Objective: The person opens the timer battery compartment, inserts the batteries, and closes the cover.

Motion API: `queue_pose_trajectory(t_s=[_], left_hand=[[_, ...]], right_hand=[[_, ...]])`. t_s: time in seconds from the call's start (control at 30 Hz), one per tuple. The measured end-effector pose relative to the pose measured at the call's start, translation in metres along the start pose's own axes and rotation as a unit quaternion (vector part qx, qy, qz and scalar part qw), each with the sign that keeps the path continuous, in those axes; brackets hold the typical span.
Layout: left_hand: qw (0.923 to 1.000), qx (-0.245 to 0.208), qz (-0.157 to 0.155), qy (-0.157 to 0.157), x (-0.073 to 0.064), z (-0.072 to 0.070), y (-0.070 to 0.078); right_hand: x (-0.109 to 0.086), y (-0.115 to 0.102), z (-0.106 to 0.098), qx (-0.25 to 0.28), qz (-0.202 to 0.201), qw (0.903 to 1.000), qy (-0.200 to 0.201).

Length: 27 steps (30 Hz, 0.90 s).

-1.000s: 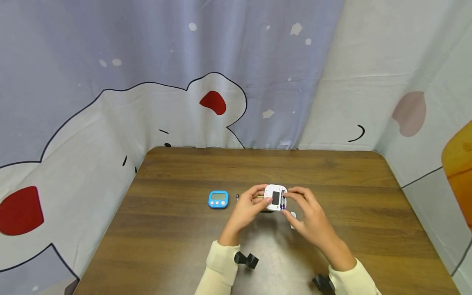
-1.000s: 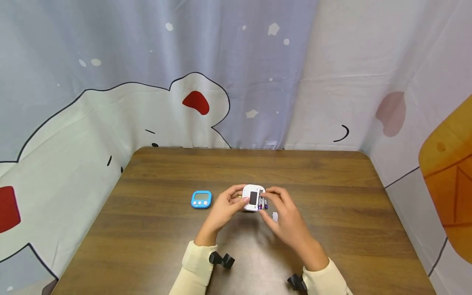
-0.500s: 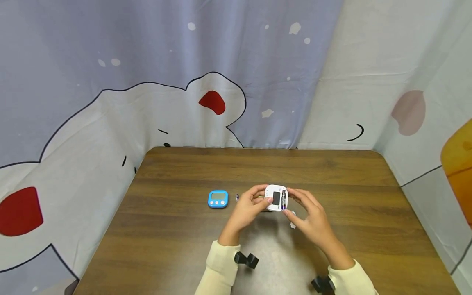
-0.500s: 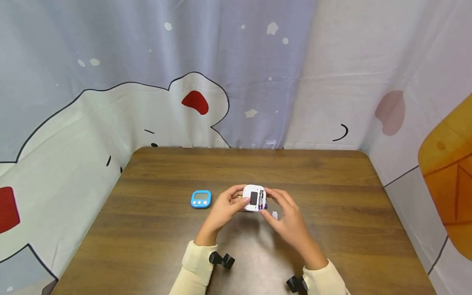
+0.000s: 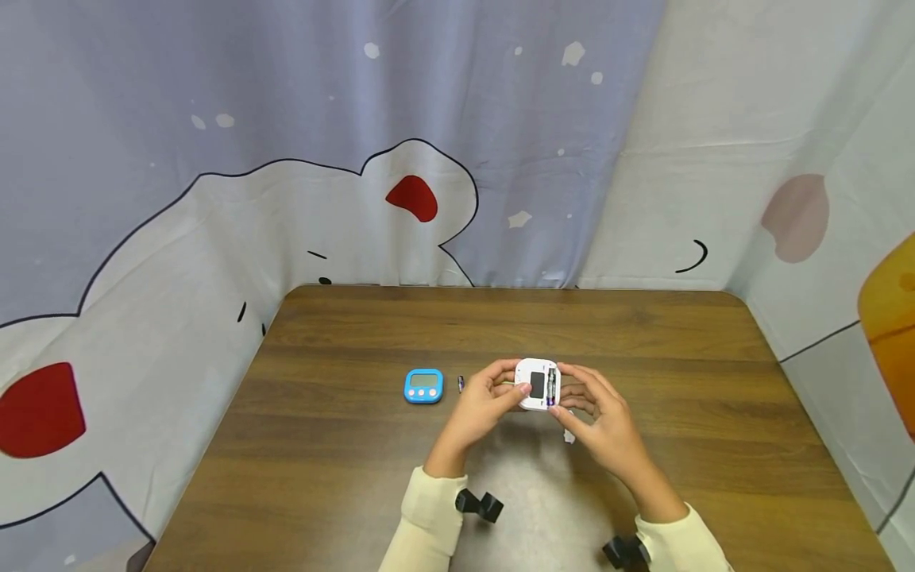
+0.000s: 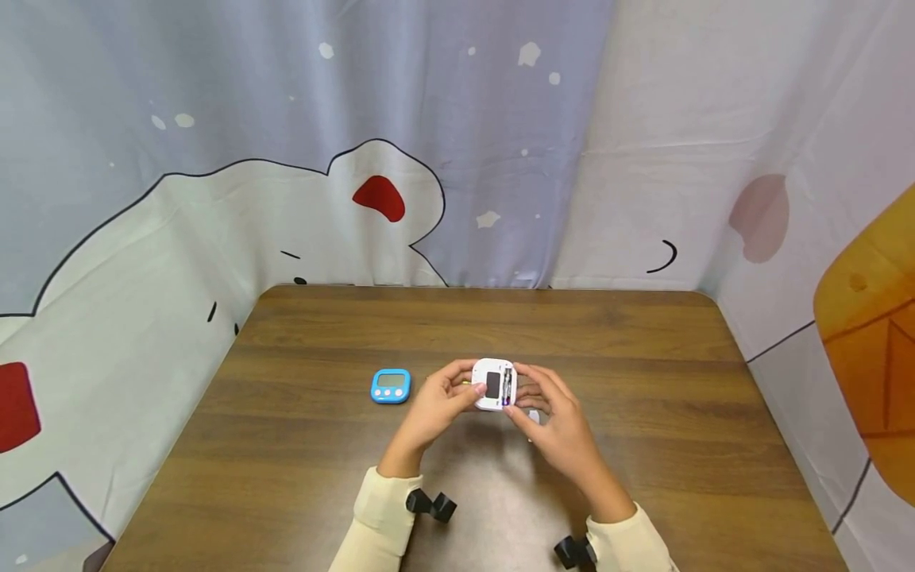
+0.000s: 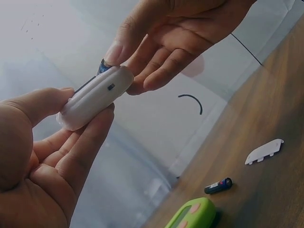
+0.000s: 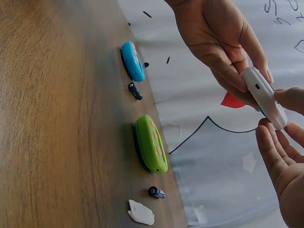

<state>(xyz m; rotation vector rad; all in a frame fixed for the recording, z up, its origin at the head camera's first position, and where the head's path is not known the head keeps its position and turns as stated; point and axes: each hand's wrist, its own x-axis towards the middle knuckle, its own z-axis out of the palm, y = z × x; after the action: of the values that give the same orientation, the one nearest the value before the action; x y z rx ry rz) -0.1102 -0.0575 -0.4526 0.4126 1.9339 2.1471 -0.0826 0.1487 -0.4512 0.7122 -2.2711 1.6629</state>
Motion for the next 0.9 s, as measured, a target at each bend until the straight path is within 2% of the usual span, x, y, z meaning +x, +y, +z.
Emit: queue_pose_trajectory(t_s=[0.17, 0.33, 0.43, 0.67, 0.9], left_hand=[[1.0, 0.002, -0.003, 0.001, -0.001, 0.0, 0.001], [1.0, -0.001, -0.006, -0.001, -0.001, 0.0, 0.002], [1.0, 0.001, -0.007, -0.002, -0.001, 0.0, 0.002], [0.9999, 0.011, -0.005, -0.001, 0.0, 0.0, 0.001], [0.9998, 0.018, -0.01, -0.001, 0.0, 0.001, 0.001]], right_hand=[[-0.004, 0.019, 0.0, -0.002, 0.017, 0.9998, -0.007], [-0.003, 0.023, -0.001, -0.005, 0.015, 0.9997, -0.019], [-0.002, 0.021, -0.001, -0.012, 0.018, 0.9995, -0.021], [0.004, -0.009, -0.002, -0.001, 0.051, 0.9985, -0.019], [0.004, -0.007, -0.002, 0.04, 0.085, 0.9949, -0.037]])
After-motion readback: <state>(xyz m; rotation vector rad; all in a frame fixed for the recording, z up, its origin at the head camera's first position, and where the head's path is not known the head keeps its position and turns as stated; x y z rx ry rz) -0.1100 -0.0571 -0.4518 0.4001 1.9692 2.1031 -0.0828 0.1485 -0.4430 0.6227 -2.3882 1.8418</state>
